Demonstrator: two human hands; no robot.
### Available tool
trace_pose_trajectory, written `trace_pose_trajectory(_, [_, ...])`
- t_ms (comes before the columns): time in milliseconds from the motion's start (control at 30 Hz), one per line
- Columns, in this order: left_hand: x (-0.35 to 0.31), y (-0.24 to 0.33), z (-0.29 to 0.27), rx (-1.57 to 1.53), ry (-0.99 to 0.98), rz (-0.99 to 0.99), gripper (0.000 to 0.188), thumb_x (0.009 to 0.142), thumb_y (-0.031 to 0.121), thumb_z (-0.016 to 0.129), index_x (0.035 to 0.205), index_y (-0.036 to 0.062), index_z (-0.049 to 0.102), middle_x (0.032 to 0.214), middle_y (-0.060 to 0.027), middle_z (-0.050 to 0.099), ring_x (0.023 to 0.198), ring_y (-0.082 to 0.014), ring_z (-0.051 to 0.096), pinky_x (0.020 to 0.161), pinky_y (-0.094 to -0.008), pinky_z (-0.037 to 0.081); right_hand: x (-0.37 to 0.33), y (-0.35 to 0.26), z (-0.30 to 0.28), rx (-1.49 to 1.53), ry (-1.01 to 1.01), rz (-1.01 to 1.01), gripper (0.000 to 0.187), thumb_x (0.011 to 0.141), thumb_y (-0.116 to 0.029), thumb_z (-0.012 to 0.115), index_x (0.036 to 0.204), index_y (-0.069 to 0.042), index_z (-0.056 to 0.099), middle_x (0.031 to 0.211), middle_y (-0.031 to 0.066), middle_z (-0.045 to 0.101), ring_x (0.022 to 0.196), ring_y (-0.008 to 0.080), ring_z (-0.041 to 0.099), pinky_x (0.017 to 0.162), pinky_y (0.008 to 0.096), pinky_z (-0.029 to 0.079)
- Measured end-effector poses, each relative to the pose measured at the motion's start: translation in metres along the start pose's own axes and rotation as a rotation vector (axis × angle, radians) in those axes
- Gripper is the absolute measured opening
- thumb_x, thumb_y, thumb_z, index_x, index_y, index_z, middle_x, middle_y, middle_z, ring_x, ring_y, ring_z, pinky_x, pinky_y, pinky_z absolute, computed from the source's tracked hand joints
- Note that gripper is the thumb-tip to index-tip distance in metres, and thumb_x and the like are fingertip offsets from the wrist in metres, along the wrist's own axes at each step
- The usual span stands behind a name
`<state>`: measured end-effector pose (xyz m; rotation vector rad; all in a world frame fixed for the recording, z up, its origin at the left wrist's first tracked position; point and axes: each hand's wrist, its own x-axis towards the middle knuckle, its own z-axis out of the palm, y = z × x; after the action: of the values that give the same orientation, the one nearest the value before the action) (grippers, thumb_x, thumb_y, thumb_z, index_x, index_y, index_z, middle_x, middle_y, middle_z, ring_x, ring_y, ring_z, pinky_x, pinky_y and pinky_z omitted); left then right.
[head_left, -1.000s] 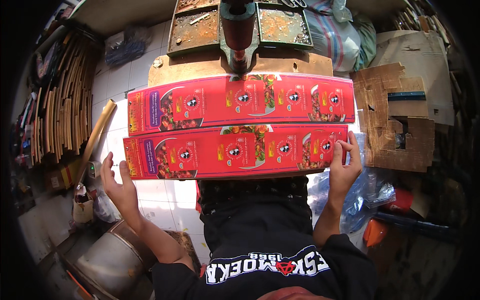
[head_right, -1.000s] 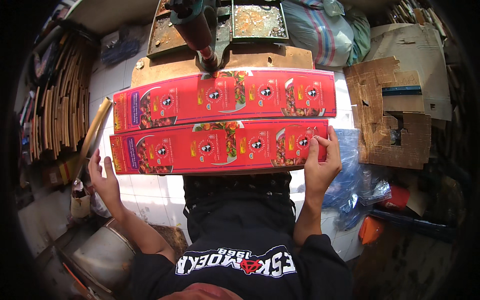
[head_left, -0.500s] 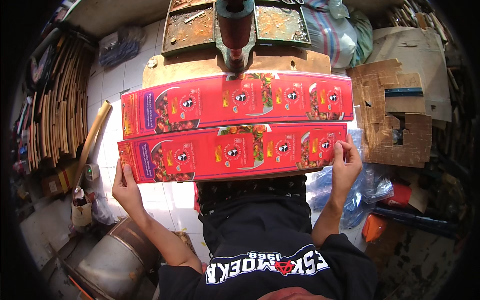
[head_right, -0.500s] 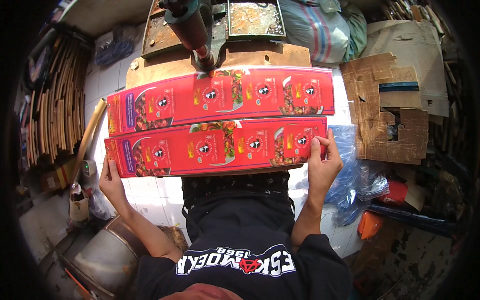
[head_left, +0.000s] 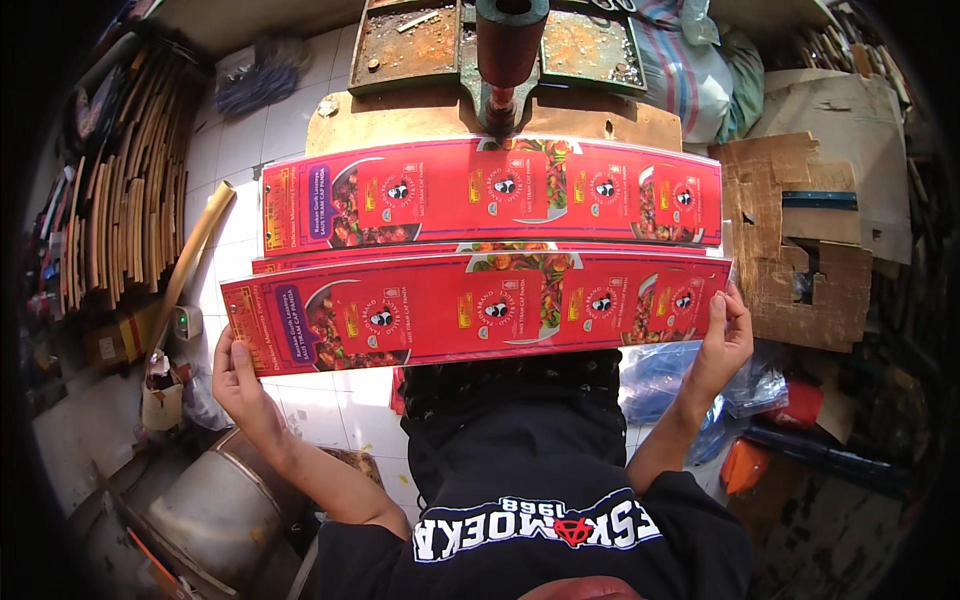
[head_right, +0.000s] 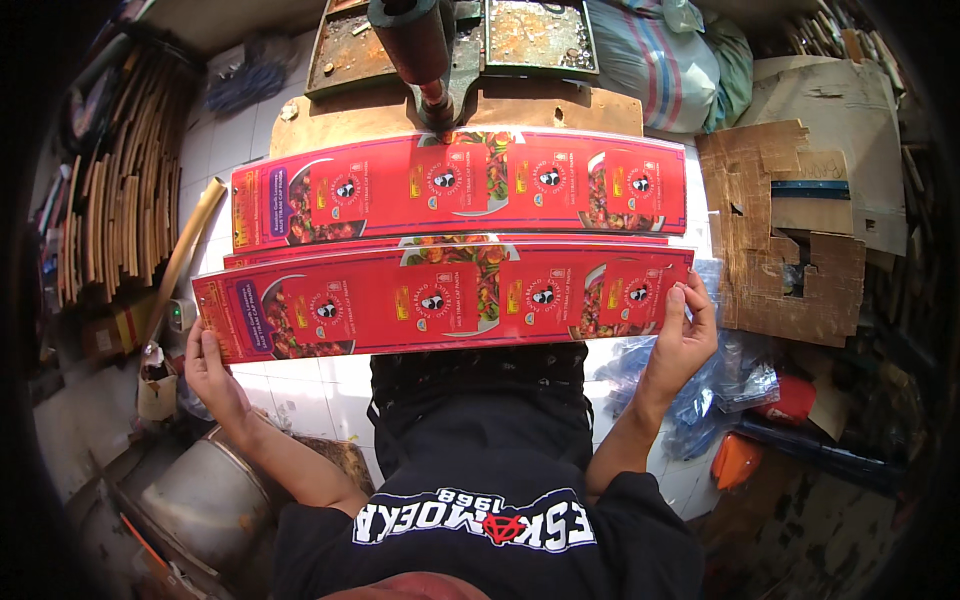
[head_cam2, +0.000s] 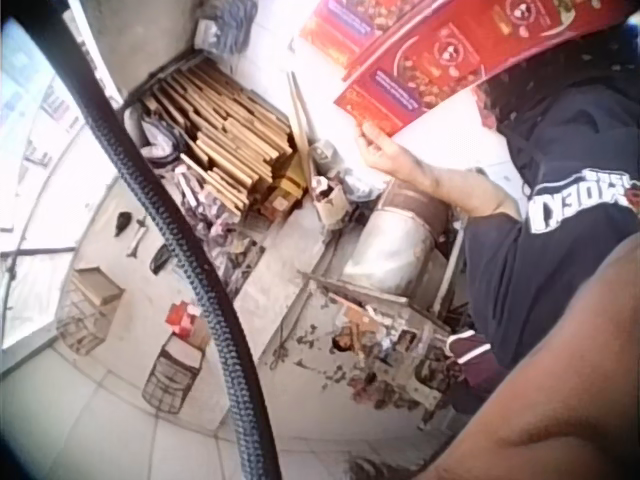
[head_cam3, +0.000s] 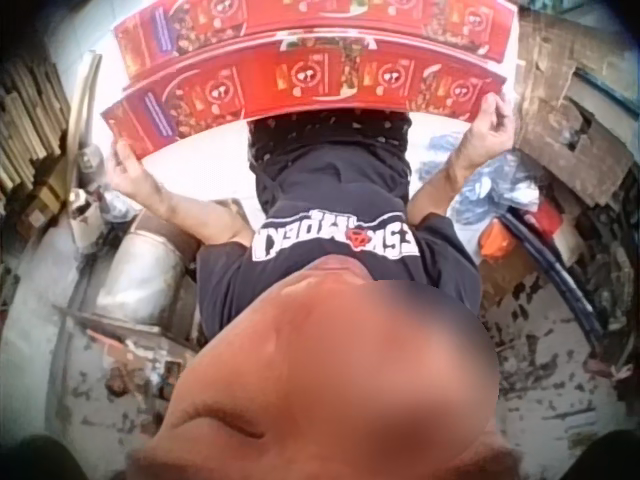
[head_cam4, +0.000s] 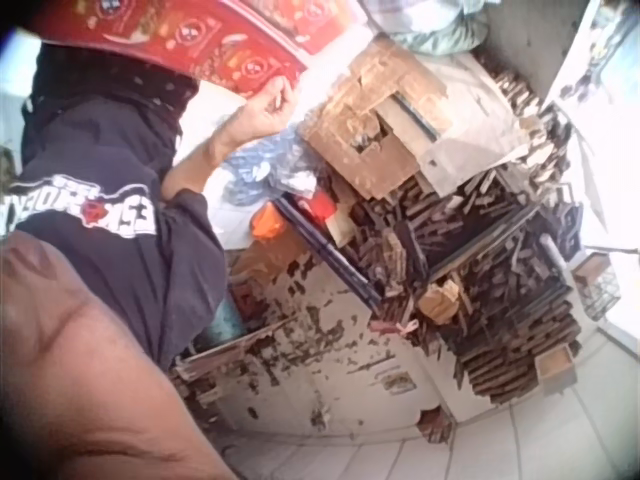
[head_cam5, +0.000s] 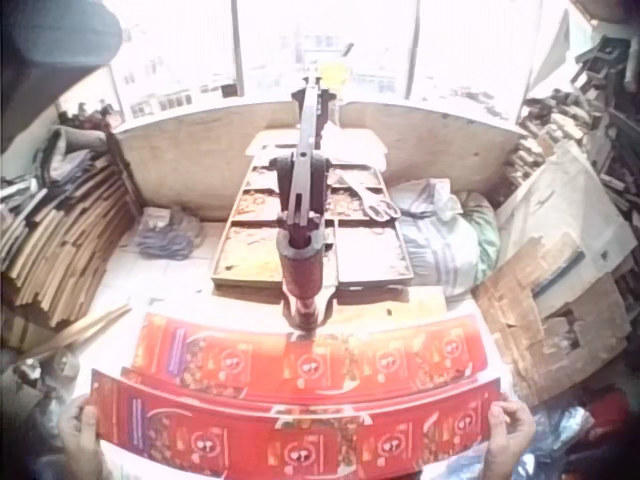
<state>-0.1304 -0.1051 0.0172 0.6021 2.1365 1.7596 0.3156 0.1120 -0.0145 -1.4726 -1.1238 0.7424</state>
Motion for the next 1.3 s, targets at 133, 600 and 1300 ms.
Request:
trace_pose_trajectory(133, [-0.005,0.014,0.021,-0.200,-0.243,-0.086,0.037,0.096,0.011,0.053,0.125,-0.0106,0.051,0.114,-0.0154,0.064,0.104,-0.0162,0.062,0.093,-0.0289,0.047,0.022,0.027,-0.038,0.014,0.088,0.031,0.016,0.091,-0.008,0.064,0.101,0.004,0.065,0.118,0.0183,0.062,0.101,0.0160,0.060,0.088,0.0281,0.049])
trace_pose_trajectory(600, [-0.024,0.015,0.100,-1.025,-0.270,-0.177,0.042,0.089,0.003,0.058,0.129,-0.0065,0.049,0.122,-0.0229,0.059,0.111,-0.0291,0.062,0.097,-0.0409,0.051,0.038,0.071,-0.100,-0.271,0.217,0.008,0.017,0.092,-0.015,0.064,0.095,0.002,0.065,0.108,0.0111,0.064,0.094,0.0141,0.059,0.085,0.0274,0.046])
trace_pose_trajectory(1300, [-0.059,0.018,0.166,-0.772,-0.734,-0.355,0.047,0.092,0.012,0.049,0.133,-0.0099,0.046,0.119,-0.0173,0.062,0.108,-0.0192,0.060,0.094,-0.0302,0.046,-0.064,-0.082,0.126,-0.006,-0.753,-0.651,0.014,0.079,0.002,0.072,0.089,0.000,0.063,0.082,0.0134,0.067,0.071,0.0252,0.065,0.064,0.0319,0.051])
